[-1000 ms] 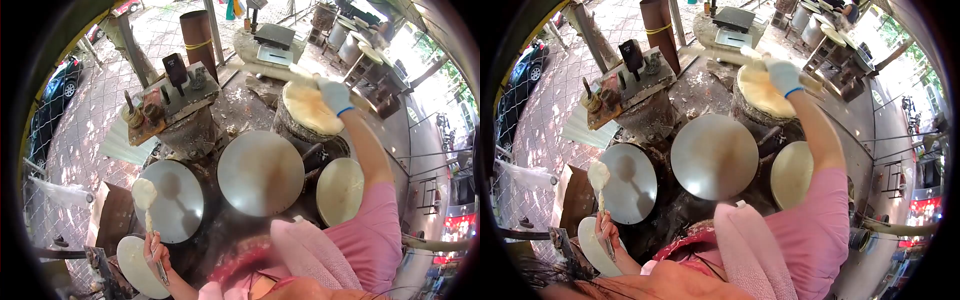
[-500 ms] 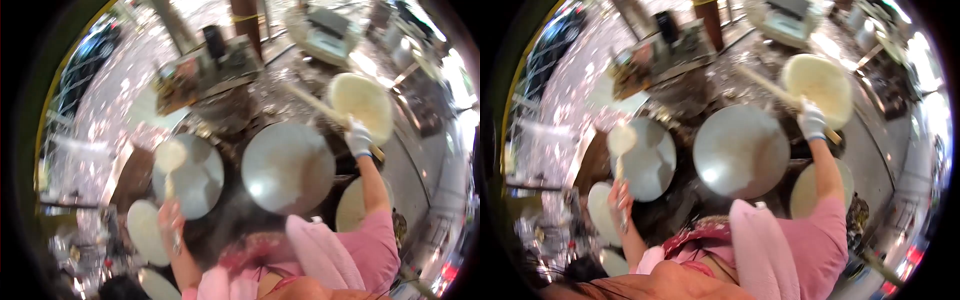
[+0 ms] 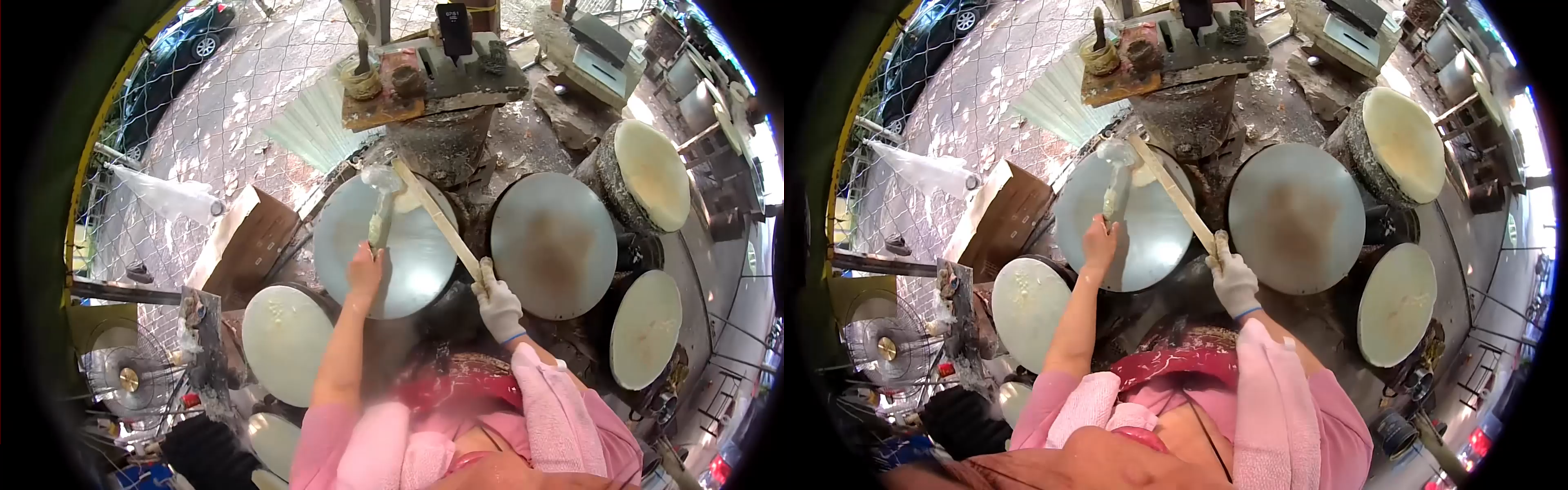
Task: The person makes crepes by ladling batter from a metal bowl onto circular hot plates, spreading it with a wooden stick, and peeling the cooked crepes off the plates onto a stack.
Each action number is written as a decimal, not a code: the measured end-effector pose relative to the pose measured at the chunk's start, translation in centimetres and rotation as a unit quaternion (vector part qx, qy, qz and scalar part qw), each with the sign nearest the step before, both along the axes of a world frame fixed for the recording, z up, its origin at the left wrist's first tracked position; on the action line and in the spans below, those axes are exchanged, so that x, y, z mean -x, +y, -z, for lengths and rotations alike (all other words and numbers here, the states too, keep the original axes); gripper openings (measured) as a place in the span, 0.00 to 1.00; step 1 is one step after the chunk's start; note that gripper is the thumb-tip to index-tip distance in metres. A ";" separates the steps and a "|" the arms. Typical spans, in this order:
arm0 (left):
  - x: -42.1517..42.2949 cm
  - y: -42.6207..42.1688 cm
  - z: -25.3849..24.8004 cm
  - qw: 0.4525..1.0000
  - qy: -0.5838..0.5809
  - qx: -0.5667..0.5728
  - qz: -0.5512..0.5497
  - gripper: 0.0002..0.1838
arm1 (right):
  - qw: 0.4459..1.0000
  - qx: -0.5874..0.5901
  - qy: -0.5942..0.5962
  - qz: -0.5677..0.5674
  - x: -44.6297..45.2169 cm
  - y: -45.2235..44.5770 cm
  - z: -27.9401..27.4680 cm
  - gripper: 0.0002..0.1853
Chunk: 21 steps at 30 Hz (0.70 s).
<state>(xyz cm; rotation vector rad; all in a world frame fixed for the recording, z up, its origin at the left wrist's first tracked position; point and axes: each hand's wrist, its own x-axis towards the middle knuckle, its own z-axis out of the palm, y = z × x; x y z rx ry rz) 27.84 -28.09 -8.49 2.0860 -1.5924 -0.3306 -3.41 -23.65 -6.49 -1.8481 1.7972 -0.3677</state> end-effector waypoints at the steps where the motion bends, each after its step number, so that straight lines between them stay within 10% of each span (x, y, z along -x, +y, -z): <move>1: -1.5 0.2 -0.2 1.000 -0.026 0.005 -0.003 0.15 | 0.999 -0.044 0.007 0.007 -1.2 0.4 0.5 0.36; 7: -8.0 3.2 -4.5 0.983 0.021 0.167 -0.075 0.16 | 0.923 -0.249 -0.270 0.117 -10.0 0.7 3.2 0.28; 11: -11.2 7.4 -4.5 0.981 0.052 0.187 -0.011 0.12 | 0.998 -0.032 -0.029 0.040 -10.2 0.5 -0.4 0.28; 13: -11.4 10.1 -3.6 0.976 0.178 0.120 -0.040 0.11 | 0.984 -0.018 -0.137 0.117 -8.2 0.7 2.2 0.26; 17: -10.9 16.2 -2.5 0.942 0.319 0.016 -0.103 0.10 | 0.877 -0.317 -0.344 0.112 -12.8 0.6 -1.2 0.26; 21: -8.7 18.6 -8.5 0.846 0.505 0.079 -0.150 0.08 | 0.992 0.005 -0.126 -0.025 -8.2 -1.5 2.0 0.28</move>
